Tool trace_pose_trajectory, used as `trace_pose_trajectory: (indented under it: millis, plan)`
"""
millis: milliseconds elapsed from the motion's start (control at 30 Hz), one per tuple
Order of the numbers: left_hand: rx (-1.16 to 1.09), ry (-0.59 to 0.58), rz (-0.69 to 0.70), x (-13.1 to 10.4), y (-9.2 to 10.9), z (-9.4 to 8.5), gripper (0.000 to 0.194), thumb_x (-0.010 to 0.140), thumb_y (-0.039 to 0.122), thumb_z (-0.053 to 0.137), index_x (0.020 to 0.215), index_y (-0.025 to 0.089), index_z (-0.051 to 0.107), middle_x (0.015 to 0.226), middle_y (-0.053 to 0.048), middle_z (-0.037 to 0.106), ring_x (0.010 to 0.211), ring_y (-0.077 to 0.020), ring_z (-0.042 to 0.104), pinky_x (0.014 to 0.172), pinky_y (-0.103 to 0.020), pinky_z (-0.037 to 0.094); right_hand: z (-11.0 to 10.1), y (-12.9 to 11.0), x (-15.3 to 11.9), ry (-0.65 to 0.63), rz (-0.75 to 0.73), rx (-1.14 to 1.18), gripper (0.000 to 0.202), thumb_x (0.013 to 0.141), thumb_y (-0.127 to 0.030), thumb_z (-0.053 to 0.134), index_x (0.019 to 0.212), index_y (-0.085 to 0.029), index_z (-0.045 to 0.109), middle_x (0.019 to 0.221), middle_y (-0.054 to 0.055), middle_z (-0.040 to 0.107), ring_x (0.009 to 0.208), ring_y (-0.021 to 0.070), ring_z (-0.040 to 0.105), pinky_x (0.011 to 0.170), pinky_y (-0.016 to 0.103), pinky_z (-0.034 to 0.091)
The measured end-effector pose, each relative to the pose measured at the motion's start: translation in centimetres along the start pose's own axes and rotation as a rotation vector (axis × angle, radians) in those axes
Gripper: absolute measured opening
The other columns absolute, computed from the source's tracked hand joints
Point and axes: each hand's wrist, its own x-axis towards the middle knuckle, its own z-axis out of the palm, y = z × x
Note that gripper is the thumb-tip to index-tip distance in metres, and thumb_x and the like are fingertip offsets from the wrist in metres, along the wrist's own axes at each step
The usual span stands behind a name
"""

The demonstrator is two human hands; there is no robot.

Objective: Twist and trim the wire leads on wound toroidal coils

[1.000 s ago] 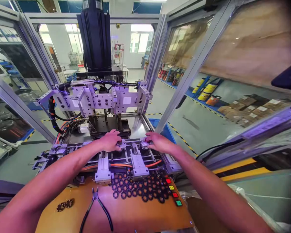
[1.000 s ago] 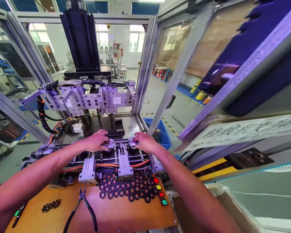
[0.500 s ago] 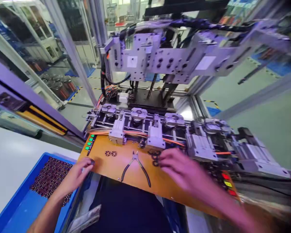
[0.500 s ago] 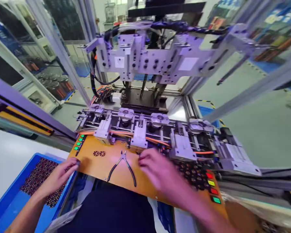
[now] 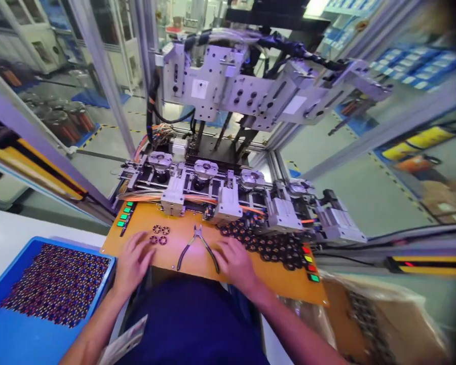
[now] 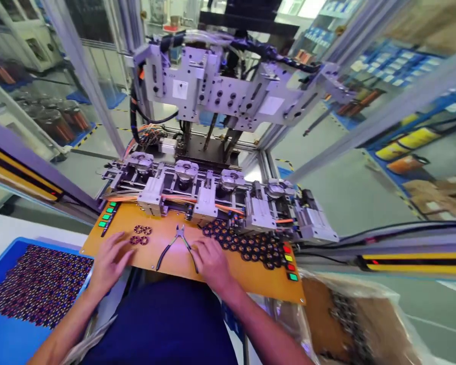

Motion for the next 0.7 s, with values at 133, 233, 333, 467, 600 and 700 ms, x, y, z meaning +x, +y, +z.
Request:
trace_pose_trajectory:
  millis: [133, 233, 333, 467, 600, 700]
  plan:
    - [-0.020, 0.088, -0.014, -0.5, 1.6, -1.7, 0.035, 0.086, 0.022, 0.068, 0.120, 0.019, 0.059, 0.126, -0.016, 0.064, 0.117, -0.0292, 0.061, 0.101, -0.053, 0.050, -1.4, 3.5, -2.3, 0.003, 0.147, -0.132, 0.018, 0.094, -0.019, 0.053, 0.103, -0.015, 0.069, 0.097, 0.014, 0.065, 0.091, 0.0282, 0.060, 0.079, 0.044, 0.051]
    - [-0.040, 0.090, -0.016, 0.0, 2.1, -2.7, 0.037, 0.085, 0.020, 0.069, 0.121, 0.019, 0.060, 0.127, -0.015, 0.064, 0.117, -0.0288, 0.062, 0.104, -0.052, 0.049, -0.8, 4.0, -1.8, -0.020, 0.181, -0.140, 0.019, 0.093, -0.019, 0.054, 0.103, -0.017, 0.071, 0.105, 0.015, 0.065, 0.097, 0.0286, 0.059, 0.081, 0.044, 0.052]
    - [-0.073, 0.075, -0.020, 0.9, 2.2, -3.2, 0.029, 0.086, 0.020, 0.068, 0.114, 0.021, 0.063, 0.125, -0.013, 0.066, 0.115, -0.0276, 0.064, 0.104, -0.050, 0.048, -0.1, 3.9, -1.1, -0.019, 0.183, -0.108, 0.022, 0.093, -0.015, 0.052, 0.102, -0.018, 0.072, 0.113, 0.015, 0.064, 0.103, 0.0283, 0.057, 0.085, 0.045, 0.052]
    - [-0.161, 0.039, -0.009, 2.9, 3.9, -3.7, 0.021, 0.087, 0.021, 0.067, 0.108, 0.021, 0.066, 0.122, -0.011, 0.068, 0.113, -0.0249, 0.065, 0.103, -0.046, 0.050, -0.5, 3.2, -0.3, 0.020, 0.136, -0.012, 0.024, 0.093, -0.010, 0.048, 0.094, -0.018, 0.071, 0.110, 0.014, 0.066, 0.103, 0.0276, 0.058, 0.086, 0.047, 0.053]
    - [-0.427, -0.199, -0.051, 5.6, 8.5, -4.1, 0.033, 0.084, 0.033, 0.072, 0.115, 0.023, 0.067, 0.114, -0.007, 0.074, 0.106, -0.0219, 0.069, 0.096, -0.039, 0.055, -3.6, -0.8, 1.7, 0.069, 0.001, 0.177, 0.016, 0.095, -0.015, 0.052, 0.097, -0.019, 0.068, 0.115, 0.014, 0.061, 0.109, 0.0250, 0.060, 0.088, 0.043, 0.056]
    - [-0.698, -0.337, -0.049, 7.1, 11.7, -4.5, 0.062, 0.077, 0.051, 0.075, 0.129, 0.020, 0.061, 0.104, -0.008, 0.077, 0.086, -0.0191, 0.073, 0.076, -0.031, 0.060, -6.3, -5.0, 3.5, 0.119, -0.072, 0.431, 0.018, 0.093, -0.013, 0.057, 0.105, -0.024, 0.064, 0.123, 0.012, 0.057, 0.114, 0.0239, 0.059, 0.092, 0.042, 0.056]
